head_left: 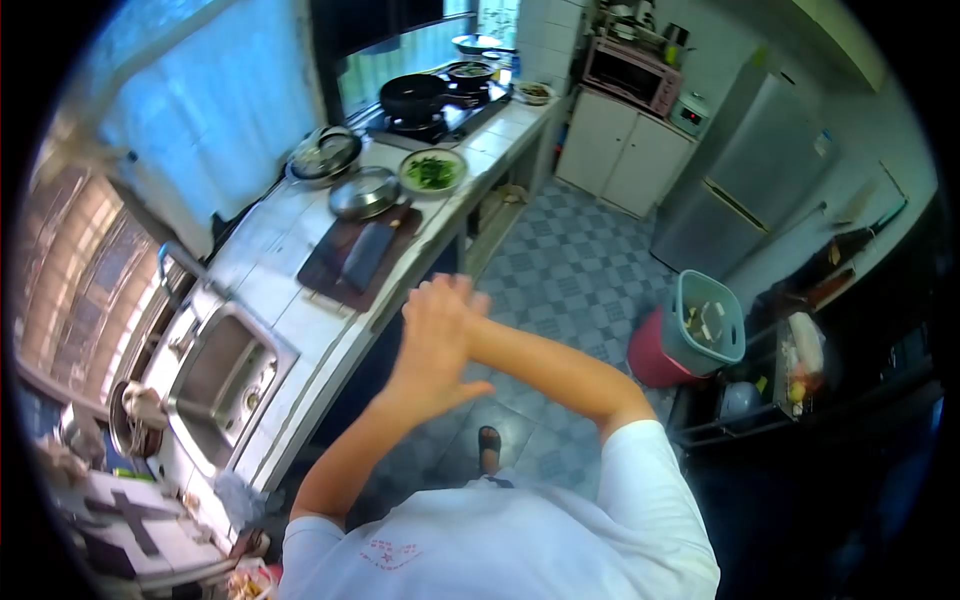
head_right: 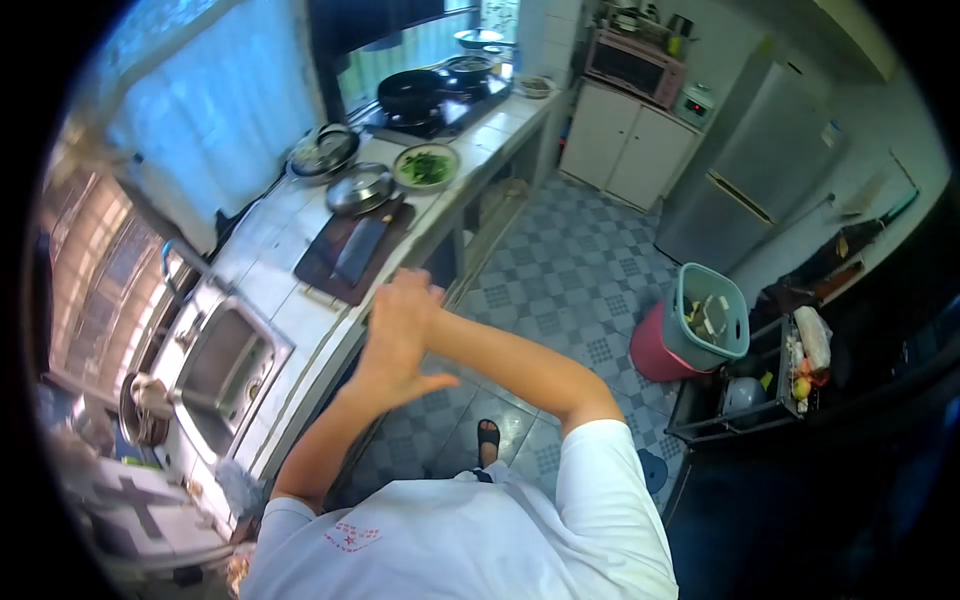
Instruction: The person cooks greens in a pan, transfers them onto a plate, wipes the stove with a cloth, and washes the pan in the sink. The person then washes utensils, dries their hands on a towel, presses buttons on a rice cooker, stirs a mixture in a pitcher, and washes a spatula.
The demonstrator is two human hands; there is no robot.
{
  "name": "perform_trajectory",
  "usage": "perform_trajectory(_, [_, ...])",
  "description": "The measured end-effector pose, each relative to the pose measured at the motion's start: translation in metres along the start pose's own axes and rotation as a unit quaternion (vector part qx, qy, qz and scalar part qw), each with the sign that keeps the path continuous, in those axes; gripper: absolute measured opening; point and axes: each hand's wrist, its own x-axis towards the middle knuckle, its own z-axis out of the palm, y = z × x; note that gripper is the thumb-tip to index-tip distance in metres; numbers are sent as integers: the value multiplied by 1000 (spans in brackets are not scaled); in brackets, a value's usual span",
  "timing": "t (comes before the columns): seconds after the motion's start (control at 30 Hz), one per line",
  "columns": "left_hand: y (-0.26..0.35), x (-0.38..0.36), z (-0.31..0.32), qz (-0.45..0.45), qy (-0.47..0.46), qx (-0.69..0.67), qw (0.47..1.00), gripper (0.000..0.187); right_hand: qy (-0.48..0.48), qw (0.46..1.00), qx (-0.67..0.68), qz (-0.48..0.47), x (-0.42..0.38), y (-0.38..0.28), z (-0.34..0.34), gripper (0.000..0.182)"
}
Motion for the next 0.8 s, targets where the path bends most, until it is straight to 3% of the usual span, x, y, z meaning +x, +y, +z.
perform_trajectory(0.03, [14, 26, 21, 72, -25, -32, 997, 87, -181, 977, -104, -45, 2, 34, -30, 20])
perform_trajectory(0.07, [28, 50, 42, 142, -48, -63, 987, 84, -145, 974, -169, -35, 4, 61, -18, 13])
perform_trajectory(0.1, [37, 70, 68, 148, -47, -68, 986, 84, -123, 976, -176, -30, 6, 85, -14, 11])
perform_trajectory(0.17, [42, 99, 121, 256, 13, 23, 966, 66, -102, 978, -182, -24, 6, 130, -15, 9])
perform_trajectory(0.23, [28, 127, 145, 306, 40, 49, 950, 59, 24, 988, -134, -74, -1, 169, -20, 9])
perform_trajectory(0.27, [21, 141, 154, 357, 72, 80, 928, 52, 27, 988, -133, -71, -3, 185, -23, 9])
perform_trajectory(0.47, [-37, 229, 204, 394, 69, 93, 912, 49, 197, 977, -56, -55, -10, 293, -31, 9])
perform_trajectory(0.5, [-50, 245, 216, 358, 52, 99, 927, 47, 165, 985, 0, -55, -17, 315, -40, 14])
perform_trajectory(0.57, [-78, 283, 240, 324, 40, 107, 939, 46, 143, 980, 140, 2, -27, 379, -16, 18])
perform_trajectory(0.6, [-93, 305, 251, 274, 29, 132, 952, 46, 59, 964, 199, 165, -32, 391, -54, 23])
perform_trajectory(0.67, [-113, 343, 280, 226, 26, 154, 962, 46, 294, 885, 223, 284, -33, 465, -19, 28])
perform_trajectory(0.73, [-118, 390, 317, 176, -42, 155, 971, 50, 387, 831, 273, 291, -15, 500, -25, 30])
perform_trajectory(0.77, [-120, 415, 337, 207, -101, 186, 955, 52, 381, 874, 190, 236, -1, 510, -18, 31])
perform_trajectory(0.8, [-128, 435, 379, 211, -88, 159, 961, 54, 368, 906, 105, 179, 14, 519, -8, 32])
